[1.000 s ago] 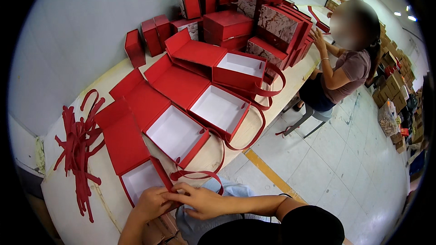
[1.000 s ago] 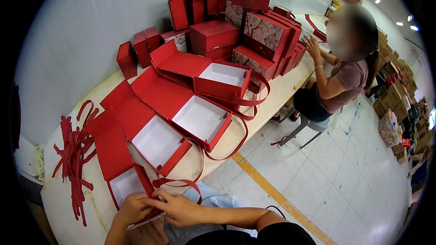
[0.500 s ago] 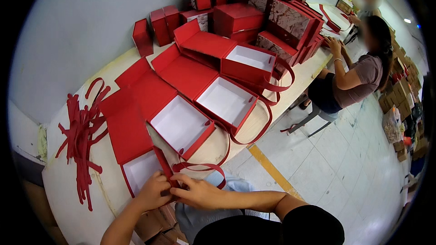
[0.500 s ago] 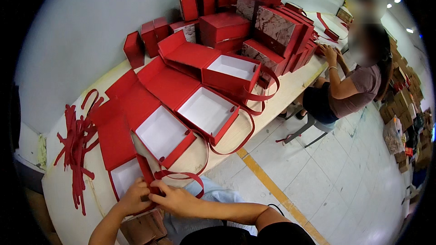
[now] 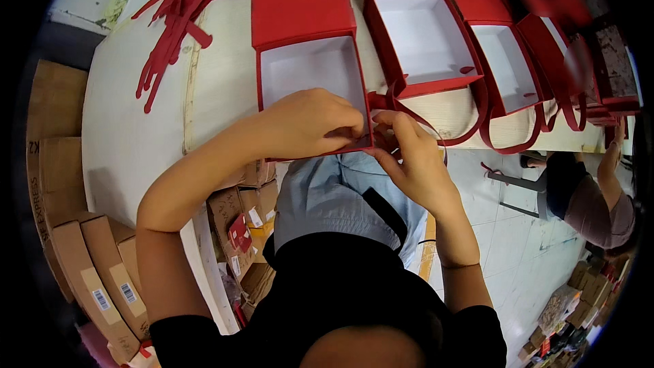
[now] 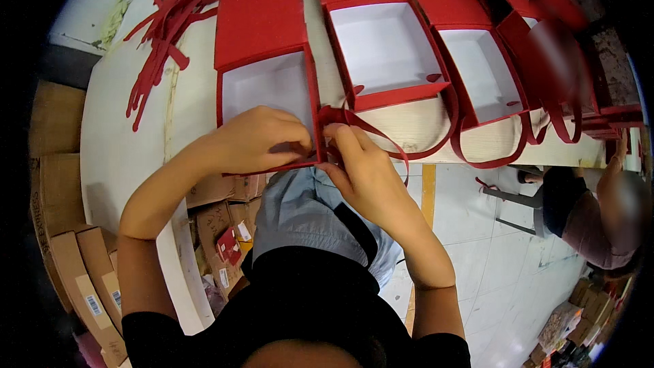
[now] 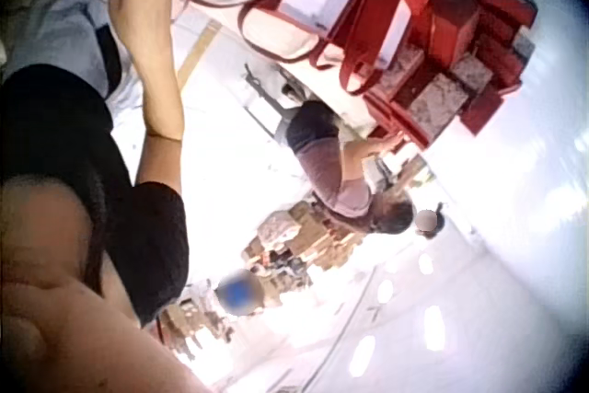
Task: The person attaches red ribbon handles to red and patterned cardboard boxes by threading the ribbon through pre-cut slots and securing the ends, then organizes the finished boxes on the table.
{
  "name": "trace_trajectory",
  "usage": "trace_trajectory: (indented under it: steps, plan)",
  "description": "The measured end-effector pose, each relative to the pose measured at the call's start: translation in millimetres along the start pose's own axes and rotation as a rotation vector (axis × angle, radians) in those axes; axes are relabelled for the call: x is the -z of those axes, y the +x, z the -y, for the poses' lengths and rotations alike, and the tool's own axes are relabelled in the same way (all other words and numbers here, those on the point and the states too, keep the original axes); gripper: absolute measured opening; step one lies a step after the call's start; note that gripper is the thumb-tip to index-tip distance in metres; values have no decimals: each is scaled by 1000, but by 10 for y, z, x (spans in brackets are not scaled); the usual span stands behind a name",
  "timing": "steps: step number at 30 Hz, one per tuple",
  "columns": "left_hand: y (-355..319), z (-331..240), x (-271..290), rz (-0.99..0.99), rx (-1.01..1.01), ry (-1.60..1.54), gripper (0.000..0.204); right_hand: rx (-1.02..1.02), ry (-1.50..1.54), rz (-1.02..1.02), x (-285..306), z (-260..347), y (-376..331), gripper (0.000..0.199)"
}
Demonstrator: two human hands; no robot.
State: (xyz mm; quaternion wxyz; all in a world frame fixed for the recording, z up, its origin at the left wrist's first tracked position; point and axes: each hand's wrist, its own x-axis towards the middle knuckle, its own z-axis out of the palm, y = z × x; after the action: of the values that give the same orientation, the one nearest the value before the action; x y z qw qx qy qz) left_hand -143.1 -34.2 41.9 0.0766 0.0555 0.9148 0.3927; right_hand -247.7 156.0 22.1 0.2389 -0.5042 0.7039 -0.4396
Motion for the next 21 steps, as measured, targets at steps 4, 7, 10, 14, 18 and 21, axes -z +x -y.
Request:
trace_trajectory:
  steps: [4, 7, 10, 14, 18, 21]
  plan:
    - [53, 63, -28, -30, -24, 55, 12, -5, 1, -7, -9, -47, 52, 33]
    - [70, 80, -18, -57, -22, -42, 16, -12, -24, -4, 5, -83, 45, 29]
    - [82, 96, 18, -78, -32, -160, 20, 2, -25, -20, 4, -64, 30, 26]
    - [77, 122, -1, -99, -62, -102, 24, 82, -48, -7, 45, -116, 24, 25]
    - [73, 140, -2, -91, -86, 2, 24, 64, -20, 39, 110, -179, 22, 28]
    - [72, 157, -10, -88, -96, 38, 23, 116, -60, 27, 125, -203, 29, 31]
